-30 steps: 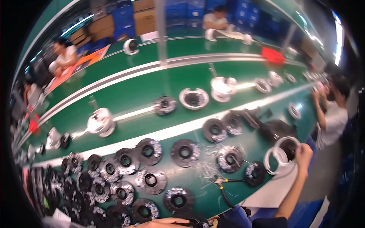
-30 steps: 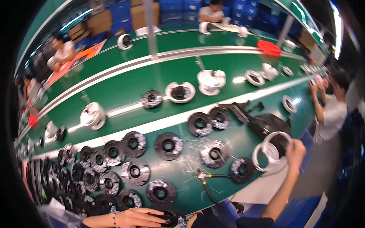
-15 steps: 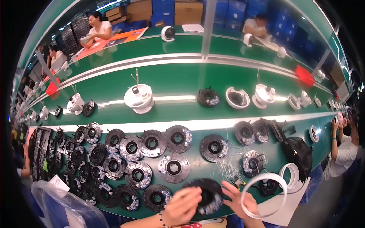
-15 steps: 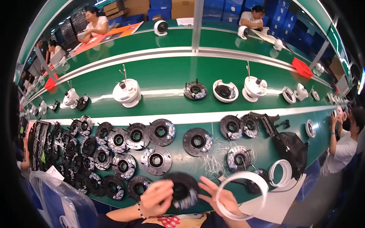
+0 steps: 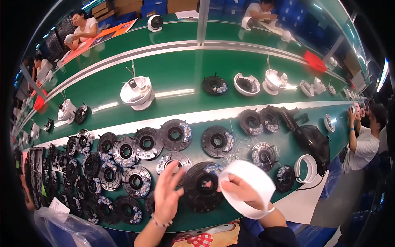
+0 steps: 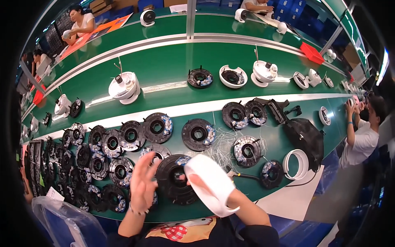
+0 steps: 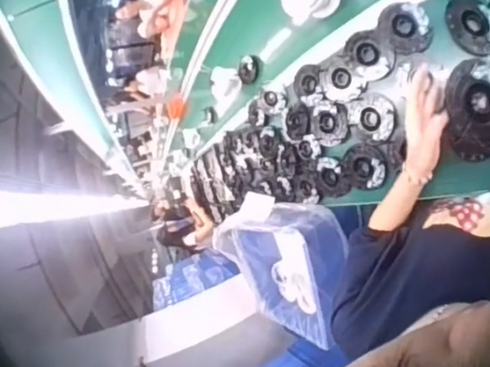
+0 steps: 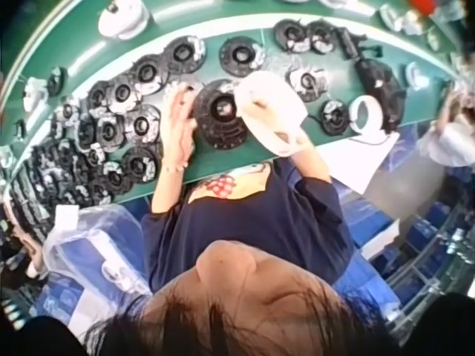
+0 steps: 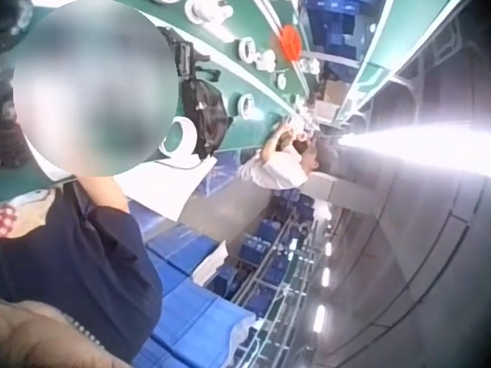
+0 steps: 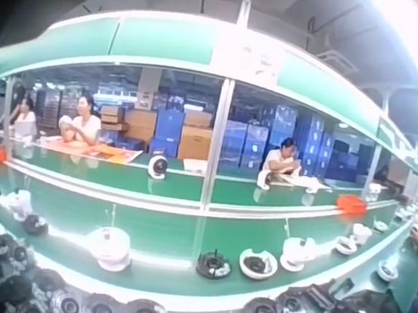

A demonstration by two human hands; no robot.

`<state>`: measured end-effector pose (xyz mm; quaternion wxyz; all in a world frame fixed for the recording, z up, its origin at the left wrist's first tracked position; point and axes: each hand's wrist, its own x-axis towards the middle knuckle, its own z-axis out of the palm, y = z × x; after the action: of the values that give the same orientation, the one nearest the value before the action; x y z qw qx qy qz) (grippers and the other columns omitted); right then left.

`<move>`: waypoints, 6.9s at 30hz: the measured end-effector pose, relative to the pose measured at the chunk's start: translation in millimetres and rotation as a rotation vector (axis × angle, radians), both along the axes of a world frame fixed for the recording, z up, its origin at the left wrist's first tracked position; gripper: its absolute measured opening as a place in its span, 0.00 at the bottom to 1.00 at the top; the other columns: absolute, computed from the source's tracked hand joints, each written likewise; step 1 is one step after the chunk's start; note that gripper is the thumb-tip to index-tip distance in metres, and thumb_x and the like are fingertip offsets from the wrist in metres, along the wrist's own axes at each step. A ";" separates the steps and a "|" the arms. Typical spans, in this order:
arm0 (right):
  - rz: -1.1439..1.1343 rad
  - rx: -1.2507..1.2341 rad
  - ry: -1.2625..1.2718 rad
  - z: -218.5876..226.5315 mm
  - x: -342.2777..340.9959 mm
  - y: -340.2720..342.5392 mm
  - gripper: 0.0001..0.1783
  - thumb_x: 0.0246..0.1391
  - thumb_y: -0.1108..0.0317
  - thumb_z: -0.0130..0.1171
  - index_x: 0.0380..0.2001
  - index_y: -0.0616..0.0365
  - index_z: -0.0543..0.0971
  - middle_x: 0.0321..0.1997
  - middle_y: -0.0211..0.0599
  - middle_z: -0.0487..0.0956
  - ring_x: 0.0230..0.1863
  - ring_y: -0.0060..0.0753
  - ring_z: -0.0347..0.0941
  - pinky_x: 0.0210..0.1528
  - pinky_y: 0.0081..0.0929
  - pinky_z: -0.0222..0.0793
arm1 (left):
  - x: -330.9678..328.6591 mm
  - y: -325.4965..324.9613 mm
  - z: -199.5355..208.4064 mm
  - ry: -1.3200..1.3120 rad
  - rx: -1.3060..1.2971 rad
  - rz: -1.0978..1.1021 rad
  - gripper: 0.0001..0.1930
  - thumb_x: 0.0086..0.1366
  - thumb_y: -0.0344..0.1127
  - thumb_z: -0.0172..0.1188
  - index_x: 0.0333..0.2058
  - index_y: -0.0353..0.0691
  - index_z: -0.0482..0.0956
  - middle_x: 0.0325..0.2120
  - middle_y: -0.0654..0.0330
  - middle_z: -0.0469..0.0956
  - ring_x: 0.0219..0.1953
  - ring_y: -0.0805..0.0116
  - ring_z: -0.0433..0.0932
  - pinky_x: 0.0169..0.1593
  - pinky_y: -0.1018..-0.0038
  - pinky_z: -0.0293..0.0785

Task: Assembling circular mechanical components by fitting rings onto frames and securing them with a hand tool on a factory assembly line.

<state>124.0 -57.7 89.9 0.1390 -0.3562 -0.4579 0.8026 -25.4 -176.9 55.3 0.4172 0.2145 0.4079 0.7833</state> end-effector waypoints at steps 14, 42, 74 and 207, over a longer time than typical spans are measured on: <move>-0.004 1.308 -0.190 -24.8 0.1 13.7 0.06 0.34 0.75 0.54 0.19 0.66 0.77 0.50 0.49 0.70 0.53 0.51 0.62 0.54 0.39 0.56 | 15.5 21.9 -36.4 -0.373 -0.096 0.003 0.21 0.61 0.29 0.48 0.53 0.32 0.58 0.45 0.54 0.68 0.47 0.66 0.69 0.52 0.72 0.65; 0.724 1.513 -0.102 32.6 -11.8 -0.7 0.61 0.24 0.45 0.68 0.54 0.75 0.50 0.59 0.69 0.49 0.60 0.69 0.47 0.55 0.60 0.45 | 20.4 13.2 -1.6 -0.094 -0.238 -0.033 0.20 0.61 0.27 0.43 0.53 0.31 0.58 0.45 0.54 0.69 0.48 0.68 0.68 0.52 0.75 0.62; 0.389 0.899 0.097 3.1 -11.6 17.5 0.62 0.22 0.57 0.70 0.60 0.67 0.46 0.64 0.54 0.48 0.59 0.46 0.54 0.55 0.34 0.53 | 30.0 11.4 -16.0 -0.776 -0.050 -0.415 0.40 0.57 0.64 0.37 0.61 0.41 0.45 0.60 0.51 0.49 0.58 0.56 0.56 0.59 0.62 0.54; 0.037 1.693 -1.509 -118.2 86.2 492.7 0.05 0.36 0.73 0.54 0.21 0.60 0.75 0.27 0.43 0.76 0.37 0.43 0.71 0.40 0.35 0.69 | -173.3 308.7 -34.7 1.768 -0.597 0.101 0.19 0.48 0.35 0.54 0.39 0.32 0.71 0.38 0.47 0.72 0.42 0.50 0.70 0.47 0.64 0.67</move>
<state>210.3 435.1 -28.4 0.0117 -0.5337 -0.8255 -0.1831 -198.8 131.8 20.5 -0.0412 0.5986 0.7703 0.2158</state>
